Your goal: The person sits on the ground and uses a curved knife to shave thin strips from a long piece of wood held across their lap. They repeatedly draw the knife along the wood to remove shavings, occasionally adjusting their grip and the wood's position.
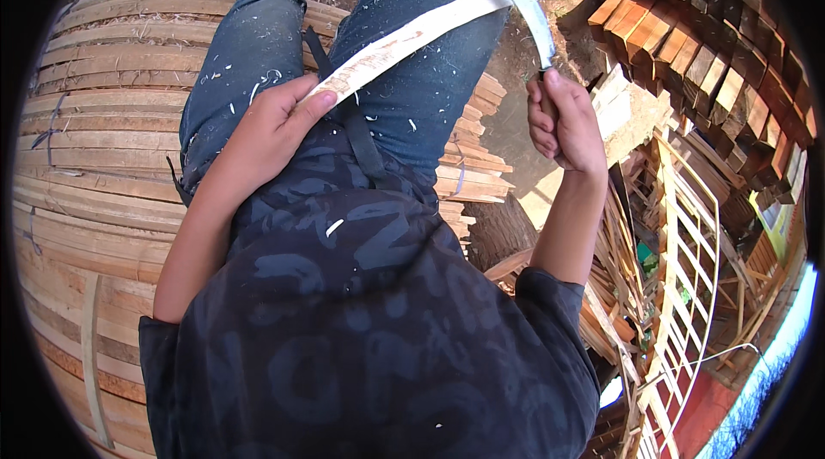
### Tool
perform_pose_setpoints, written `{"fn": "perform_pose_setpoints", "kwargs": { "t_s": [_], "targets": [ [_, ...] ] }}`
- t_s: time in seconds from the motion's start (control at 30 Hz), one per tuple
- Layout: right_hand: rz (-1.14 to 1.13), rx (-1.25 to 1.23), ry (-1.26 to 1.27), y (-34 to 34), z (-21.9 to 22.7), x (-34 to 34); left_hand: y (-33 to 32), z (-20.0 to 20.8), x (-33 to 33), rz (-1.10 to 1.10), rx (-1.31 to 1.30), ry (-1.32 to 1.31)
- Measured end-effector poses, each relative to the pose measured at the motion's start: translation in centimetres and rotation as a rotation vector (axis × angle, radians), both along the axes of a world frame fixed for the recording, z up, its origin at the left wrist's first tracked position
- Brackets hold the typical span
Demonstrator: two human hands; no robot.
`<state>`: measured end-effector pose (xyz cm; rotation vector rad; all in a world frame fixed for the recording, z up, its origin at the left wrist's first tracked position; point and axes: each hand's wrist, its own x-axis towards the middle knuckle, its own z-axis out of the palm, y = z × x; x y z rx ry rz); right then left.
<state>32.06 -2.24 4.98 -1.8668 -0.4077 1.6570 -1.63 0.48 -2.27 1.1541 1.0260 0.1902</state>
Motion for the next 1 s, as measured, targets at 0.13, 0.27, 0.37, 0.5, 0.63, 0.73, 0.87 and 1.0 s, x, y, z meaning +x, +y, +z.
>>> {"fn": "perform_pose_setpoints", "kwargs": {
  "t_s": [0.13,0.27,0.37,0.5,0.63,0.73,0.87,1.0],
  "targets": [
    [-0.336,0.119,-0.169,1.4,-2.9,5.8,-0.4,0.1,0.2,-0.022,-0.002,0.039],
    [-0.281,0.122,0.02,0.5,-0.9,5.9,0.1,0.0,-0.2,-0.026,0.04,0.044],
    [0.1,-0.099,0.149,-0.2,-0.3,-0.7,0.1,0.0,0.0,-0.031,0.035,0.026],
    [0.048,0.002,-0.039,0.7,-3.4,2.0,-0.3,0.5,0.6,0.004,0.026,0.034],
    [-0.14,0.056,0.022,0.5,-3.7,1.1,-0.1,0.0,0.5,-0.002,0.05,0.014],
    [-0.154,0.051,0.132,0.0,-3.4,-1.5,-0.5,-0.3,0.1,-0.011,0.041,0.024],
    [-0.114,0.066,0.04,1.2,-3.7,1.4,-0.2,0.3,0.4,-0.017,0.021,0.04],
    [-0.138,0.041,0.176,1.0,-3.4,-0.7,0.4,0.5,0.8,-0.029,0.014,0.026]
  ]
}}
